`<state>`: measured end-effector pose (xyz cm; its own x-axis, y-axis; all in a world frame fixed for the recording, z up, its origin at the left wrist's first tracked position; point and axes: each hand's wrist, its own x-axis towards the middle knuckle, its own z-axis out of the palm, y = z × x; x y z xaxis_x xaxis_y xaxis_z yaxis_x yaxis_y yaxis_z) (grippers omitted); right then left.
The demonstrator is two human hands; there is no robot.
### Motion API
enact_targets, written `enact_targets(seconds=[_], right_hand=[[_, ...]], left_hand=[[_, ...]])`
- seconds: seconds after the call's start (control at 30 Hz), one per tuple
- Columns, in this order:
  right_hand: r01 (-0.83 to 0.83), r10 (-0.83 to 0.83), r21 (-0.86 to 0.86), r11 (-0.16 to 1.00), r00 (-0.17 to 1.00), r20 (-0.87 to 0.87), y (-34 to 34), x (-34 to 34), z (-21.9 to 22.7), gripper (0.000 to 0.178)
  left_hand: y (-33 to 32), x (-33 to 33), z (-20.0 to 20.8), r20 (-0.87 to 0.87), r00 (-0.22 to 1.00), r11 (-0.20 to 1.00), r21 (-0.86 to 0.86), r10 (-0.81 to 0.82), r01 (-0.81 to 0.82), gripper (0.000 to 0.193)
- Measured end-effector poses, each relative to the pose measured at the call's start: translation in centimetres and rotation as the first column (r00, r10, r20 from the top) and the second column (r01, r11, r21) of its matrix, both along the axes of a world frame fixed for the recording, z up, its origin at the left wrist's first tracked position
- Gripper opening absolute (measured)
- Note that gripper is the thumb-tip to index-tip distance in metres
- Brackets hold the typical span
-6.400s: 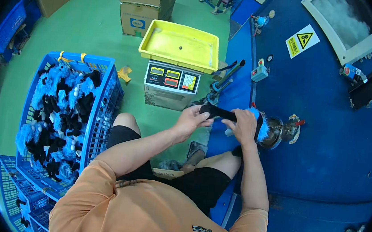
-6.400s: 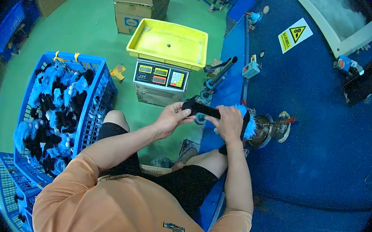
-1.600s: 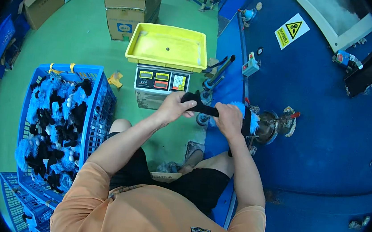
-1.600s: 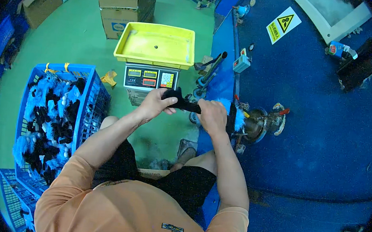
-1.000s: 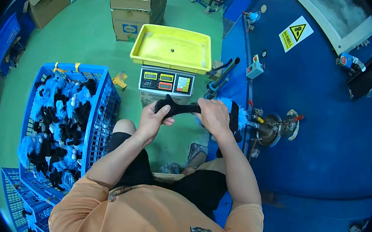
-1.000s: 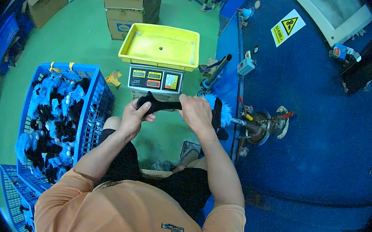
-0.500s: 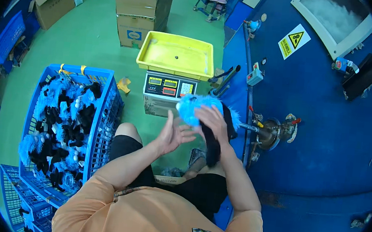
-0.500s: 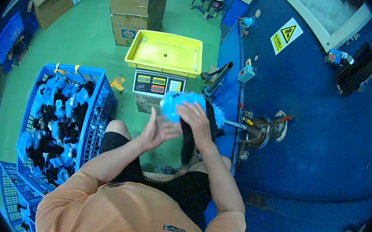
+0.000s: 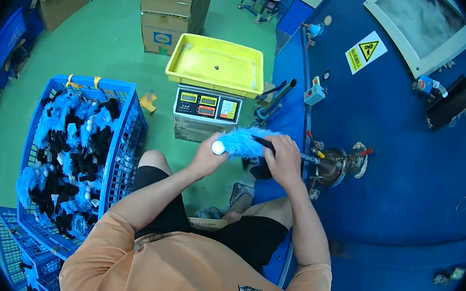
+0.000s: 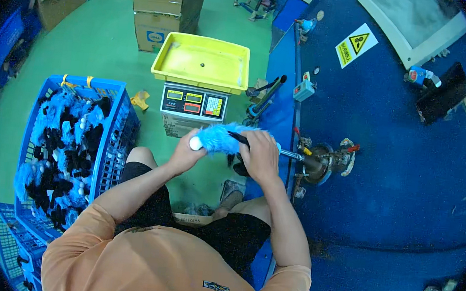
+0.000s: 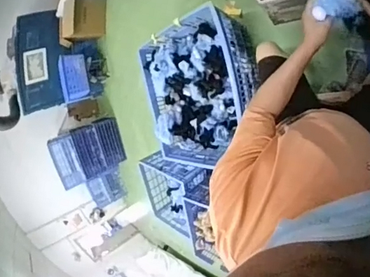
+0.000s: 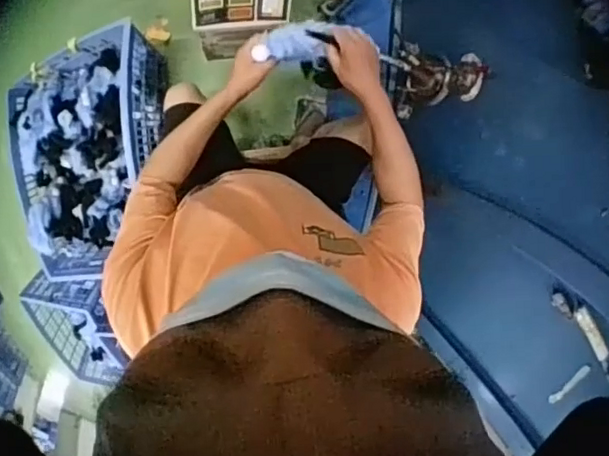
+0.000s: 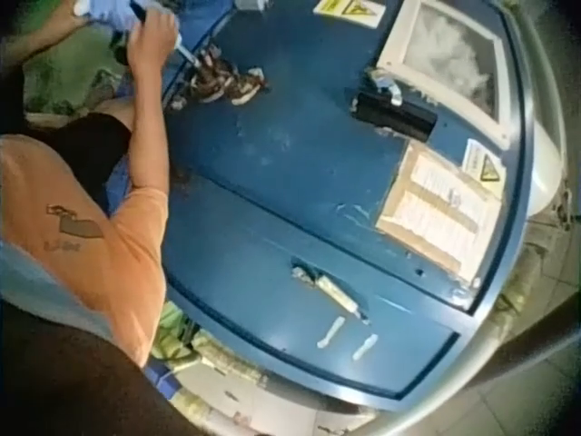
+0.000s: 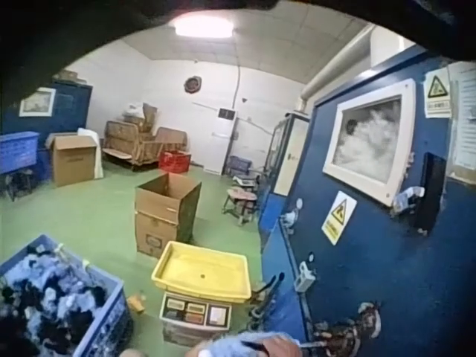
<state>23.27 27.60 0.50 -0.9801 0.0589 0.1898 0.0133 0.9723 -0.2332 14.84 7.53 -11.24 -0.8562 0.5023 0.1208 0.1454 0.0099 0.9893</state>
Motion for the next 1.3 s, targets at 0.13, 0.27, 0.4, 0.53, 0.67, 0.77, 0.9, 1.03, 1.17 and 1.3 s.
enact_targets(seconds=[0.13,0.27,0.4,0.53,0.67,0.77,0.9,1.03,1.17,1.3], right_hand=[[-0.070,0.105,-0.533,0.843,0.994,0.035,-1.9,-4.2,2.0,0.030],[-0.089,0.055,-0.753,0.651,0.996,-0.069,-2.7,-6.7,-1.6,0.029],[0.096,-0.055,-0.227,0.969,0.982,0.183,-2.6,-5.4,-1.5,0.039],[0.027,-0.013,0.240,0.970,0.998,-0.057,4.4,-0.9,-3.5,0.043],[0.069,-0.021,0.280,0.957,0.985,-0.172,8.8,1.8,-4.4,0.035],[0.080,-0.043,0.329,0.941,0.992,-0.120,6.9,0.7,-4.3,0.033],[0.089,-0.066,0.372,0.924,0.995,-0.074,5.5,-0.3,-4.4,0.031],[0.081,-0.053,0.373,0.924,0.995,-0.086,5.4,-0.6,-4.6,0.031],[-0.063,0.104,0.260,0.964,0.984,-0.146,5.4,-0.4,-3.7,0.030],[-0.113,0.146,0.268,0.957,0.983,-0.110,4.4,-1.2,-3.6,0.032]], left_hand=[[4.3,0.8,-3.5,0.084,0.993,0.997,0.021,-0.082,0.080,0.033],[8.5,1.8,-5.3,0.100,0.973,0.978,0.017,-0.208,0.207,0.038],[8.4,1.7,-5.6,0.144,0.952,0.956,-0.079,-0.269,0.282,0.046],[5.9,1.4,-2.8,0.036,0.929,0.909,-0.195,-0.369,0.369,0.050],[3.5,1.7,-0.7,0.415,0.834,0.903,0.377,-0.364,0.206,0.047],[4.7,0.7,1.7,0.549,0.752,0.873,0.481,-0.365,0.072,0.042],[5.6,-1.8,4.4,0.457,0.862,0.972,0.175,-0.220,0.155,0.030],[5.9,-2.7,5.2,0.336,0.917,0.967,-0.054,-0.216,0.248,0.023],[4.1,-1.4,3.2,0.515,0.843,0.968,0.249,-0.154,0.024,0.021],[2.9,-1.4,2.6,0.575,0.805,0.951,0.307,-0.145,-0.048,0.021]])
